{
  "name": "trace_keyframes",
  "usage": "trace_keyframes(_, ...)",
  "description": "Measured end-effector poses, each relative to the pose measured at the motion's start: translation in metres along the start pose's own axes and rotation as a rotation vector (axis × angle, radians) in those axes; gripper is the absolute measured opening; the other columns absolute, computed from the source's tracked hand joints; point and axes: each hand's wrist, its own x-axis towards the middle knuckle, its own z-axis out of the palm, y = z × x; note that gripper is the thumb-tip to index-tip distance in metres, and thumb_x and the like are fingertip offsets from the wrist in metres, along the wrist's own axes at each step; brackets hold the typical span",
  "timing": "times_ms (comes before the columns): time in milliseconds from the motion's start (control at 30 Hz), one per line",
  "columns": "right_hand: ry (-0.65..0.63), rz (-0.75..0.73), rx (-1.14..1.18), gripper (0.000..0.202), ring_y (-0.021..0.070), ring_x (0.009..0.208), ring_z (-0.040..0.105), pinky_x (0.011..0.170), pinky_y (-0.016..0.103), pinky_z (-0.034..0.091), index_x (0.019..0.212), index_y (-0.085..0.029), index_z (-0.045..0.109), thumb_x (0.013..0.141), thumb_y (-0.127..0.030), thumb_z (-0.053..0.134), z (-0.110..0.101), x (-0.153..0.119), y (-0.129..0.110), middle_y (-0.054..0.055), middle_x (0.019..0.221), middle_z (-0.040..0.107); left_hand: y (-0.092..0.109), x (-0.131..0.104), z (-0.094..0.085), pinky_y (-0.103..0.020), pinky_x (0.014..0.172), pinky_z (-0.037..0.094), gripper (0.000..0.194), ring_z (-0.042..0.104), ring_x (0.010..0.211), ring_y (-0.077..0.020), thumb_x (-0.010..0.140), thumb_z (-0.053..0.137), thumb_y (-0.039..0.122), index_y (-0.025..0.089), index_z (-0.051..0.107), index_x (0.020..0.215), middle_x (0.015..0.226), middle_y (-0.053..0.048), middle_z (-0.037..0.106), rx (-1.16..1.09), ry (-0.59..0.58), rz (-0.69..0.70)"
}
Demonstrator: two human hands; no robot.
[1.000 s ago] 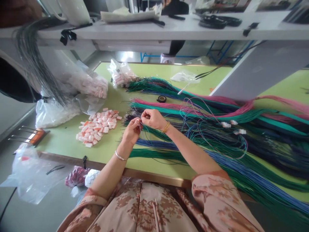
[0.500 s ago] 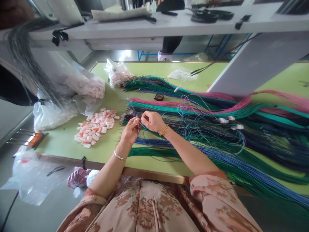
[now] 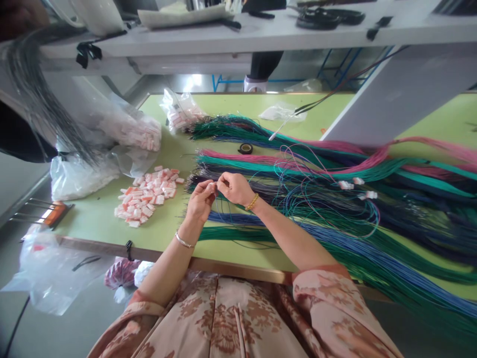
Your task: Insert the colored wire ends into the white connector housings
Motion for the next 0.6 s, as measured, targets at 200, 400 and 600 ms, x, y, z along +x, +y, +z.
trace_keyframes(200,0.022,-0.048,0.003,0.018,0.0093,0.051,0.047,0.052,0.022,0.034,0.072,-0.016,0.058,0.082,-0.029,0.053,0.009,-0.003,0.005,0.001,0.062,0.062,-0.004,-0.003,0.002,-0.023,0.067,0.044,0.029,0.056,0.063,-0.0066,0.058,0.085,0.026,0.016,0.068,0.079,0.07,0.002,0.065,0.095,0.053,0.072)
trace_keyframes(400,-0.038,-0.052,0.022,0.017,0.009,0.05,0.044,0.05,0.021,0.032,0.076,-0.016,0.059,0.084,-0.029,0.05,0.008,-0.004,0.005,-0.001,0.06,0.059,-0.002,0.002,-0.001,-0.023,0.065,0.043,0.03,0.055,0.062,-0.0071,0.057,0.085,0.026,0.016,0.068,0.08,0.069,0.001,0.064,0.057,0.078,0.022)
trace_keyframes(600,-0.009,-0.078,-0.175,0.013,0.0112,0.054,0.047,0.056,0.023,0.033,0.072,-0.017,0.057,0.08,-0.023,0.05,0.016,-0.003,0.003,0.002,0.063,0.061,-0.005,0.0,0.0,-0.026,0.07,0.046,0.031,0.058,0.066,-0.0088,0.054,0.086,0.027,0.016,0.067,0.076,0.072,0.001,0.065,0.096,0.118,0.045)
